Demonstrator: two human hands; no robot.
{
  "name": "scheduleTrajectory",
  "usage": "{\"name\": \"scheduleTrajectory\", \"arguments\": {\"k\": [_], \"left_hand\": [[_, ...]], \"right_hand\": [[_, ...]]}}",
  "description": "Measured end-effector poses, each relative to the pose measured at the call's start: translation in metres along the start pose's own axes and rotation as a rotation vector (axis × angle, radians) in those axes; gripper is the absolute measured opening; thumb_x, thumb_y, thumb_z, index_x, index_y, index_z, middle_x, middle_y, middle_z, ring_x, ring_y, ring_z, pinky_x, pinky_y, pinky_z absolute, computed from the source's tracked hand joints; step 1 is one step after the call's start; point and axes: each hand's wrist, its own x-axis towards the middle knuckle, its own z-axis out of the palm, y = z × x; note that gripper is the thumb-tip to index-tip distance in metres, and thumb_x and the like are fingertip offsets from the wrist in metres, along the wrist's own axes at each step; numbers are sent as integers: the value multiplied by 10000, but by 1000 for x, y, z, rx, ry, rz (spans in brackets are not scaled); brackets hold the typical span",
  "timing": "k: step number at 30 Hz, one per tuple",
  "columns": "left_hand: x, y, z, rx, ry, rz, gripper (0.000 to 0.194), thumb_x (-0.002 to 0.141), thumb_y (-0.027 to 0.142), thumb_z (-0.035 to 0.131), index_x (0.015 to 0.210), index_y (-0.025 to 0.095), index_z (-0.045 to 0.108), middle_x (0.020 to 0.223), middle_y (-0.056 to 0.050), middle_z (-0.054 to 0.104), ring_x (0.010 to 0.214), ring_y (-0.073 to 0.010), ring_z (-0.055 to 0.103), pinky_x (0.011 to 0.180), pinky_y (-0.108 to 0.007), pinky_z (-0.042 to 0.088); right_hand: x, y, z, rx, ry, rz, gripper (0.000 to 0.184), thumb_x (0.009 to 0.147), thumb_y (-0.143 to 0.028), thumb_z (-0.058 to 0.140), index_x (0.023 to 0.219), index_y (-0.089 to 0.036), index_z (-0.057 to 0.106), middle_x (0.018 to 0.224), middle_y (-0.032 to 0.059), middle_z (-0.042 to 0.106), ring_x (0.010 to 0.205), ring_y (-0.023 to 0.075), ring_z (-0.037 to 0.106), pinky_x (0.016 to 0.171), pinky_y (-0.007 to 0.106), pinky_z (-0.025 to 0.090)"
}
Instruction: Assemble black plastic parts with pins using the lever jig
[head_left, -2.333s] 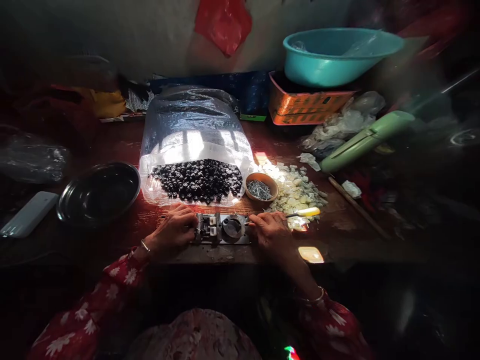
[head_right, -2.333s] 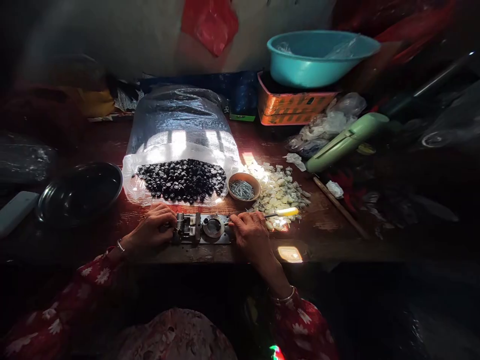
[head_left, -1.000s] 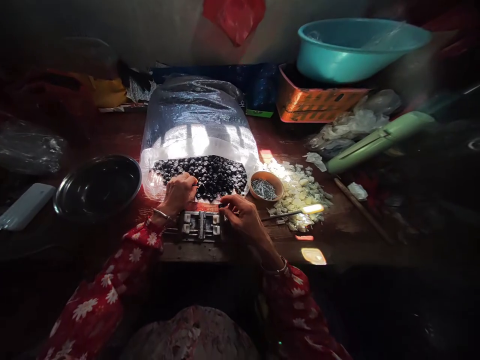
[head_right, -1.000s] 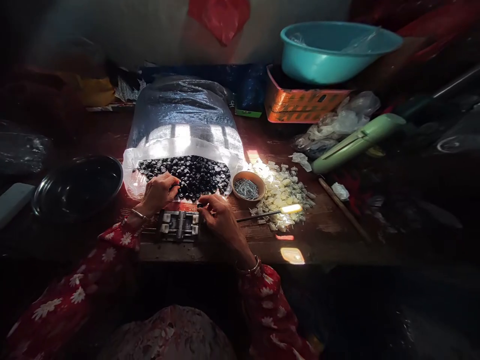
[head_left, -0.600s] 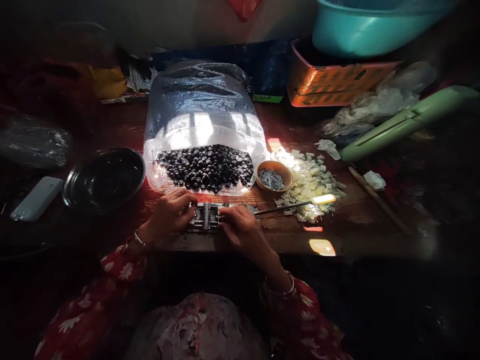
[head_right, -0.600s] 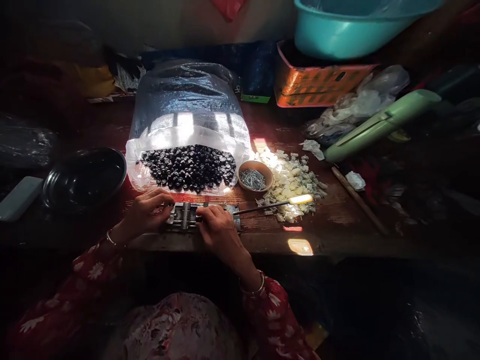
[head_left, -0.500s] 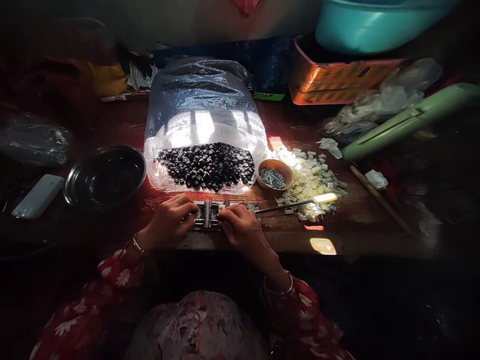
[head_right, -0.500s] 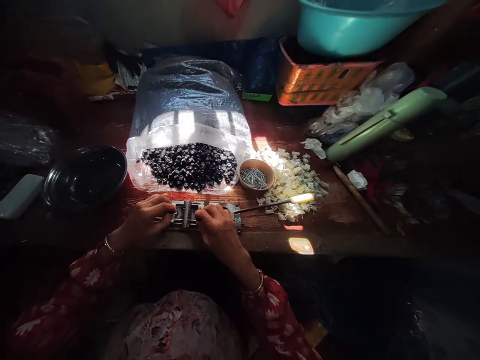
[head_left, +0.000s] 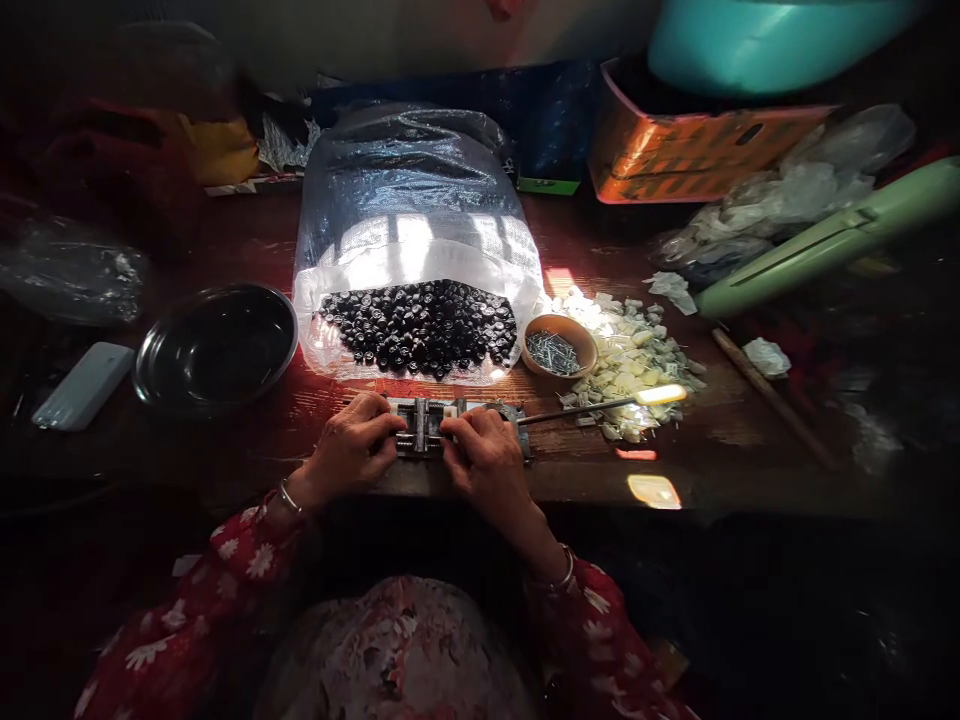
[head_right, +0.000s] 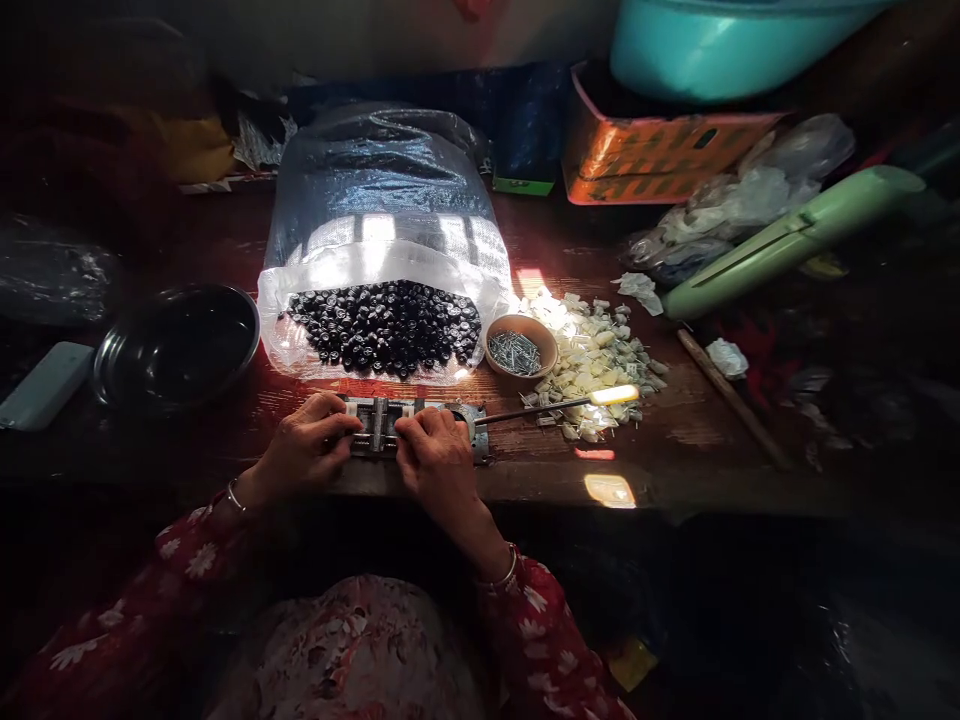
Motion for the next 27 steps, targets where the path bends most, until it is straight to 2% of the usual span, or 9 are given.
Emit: {"name": "scheduleTrajectory", "arguments": {"k": [5, 9, 14, 17, 19, 21, 24, 27], "left_hand": [[-6, 2, 6, 86, 108, 7, 174, 901, 132, 646, 1009, 219, 750, 977, -56, 590, 923, -205, 598, 807, -338, 551], [-8, 1, 8, 69, 117, -20, 156, 923, 156, 635, 994, 209, 763, 960, -56, 582, 893, -197, 593, 791, -335, 539], [-2, -4, -2, -168, 21, -133, 133, 980, 267, 672, 1044, 237, 785, 975, -39, 598, 852, -152, 613, 774, -281, 533], [12, -11, -6, -217, 80, -217, 146, 1007, 318, 652, 1049, 235, 765, 962, -32, 667, 869, -155, 651, 800, -279, 531], [28, -18, -5, -145, 142, -263, 151, 1011, 321, 637, 999, 220, 749, 900, -22, 692, 825, -156, 660, 772, -282, 513], [45, -27, -1, -7, 132, -302, 143, 993, 319, 654, 971, 212, 745, 877, -19, 708, 783, -164, 662, 713, -289, 480], [69, -39, 8, 202, -5, -396, 157, 943, 337, 723, 1033, 217, 768, 989, -39, 757, 821, -203, 688, 662, -305, 433], [83, -47, 15, 286, -101, -462, 200, 912, 361, 757, 1057, 225, 782, 1053, -48, 776, 879, -235, 708, 670, -316, 431]], "right_hand": [[-4, 3, 4, -21, 72, -38, 66, 1018, -207, 634, 989, -219, 692, 908, 43, 621, 874, 229, 525, 784, 366, 363], [-4, 6, 2, -6, 58, -35, 81, 1020, -224, 643, 976, -204, 709, 899, 56, 626, 876, 240, 544, 769, 371, 382], [7, 16, -12, 261, -72, 13, 102, 1028, -262, 645, 1051, -237, 741, 937, 52, 679, 915, 236, 630, 792, 347, 471], [28, 26, -19, 387, -50, 79, 122, 1032, -251, 621, 1057, -252, 741, 1008, 45, 738, 916, 216, 680, 809, 324, 497], [49, 33, -18, 335, -38, 122, 101, 1014, -259, 647, 1019, -248, 747, 1011, 37, 757, 889, 209, 688, 783, 315, 482], [73, 38, -12, 194, -94, 161, 76, 995, -268, 682, 990, -245, 754, 994, 26, 765, 848, 201, 682, 724, 309, 442], [104, 42, -1, -28, -244, 203, 83, 967, -316, 733, 1001, -245, 758, 1031, 27, 777, 872, 207, 686, 667, 307, 373], [119, 40, 7, -146, -352, 210, 118, 953, -347, 740, 1009, -243, 751, 1032, 38, 777, 894, 215, 686, 642, 313, 329]]}}
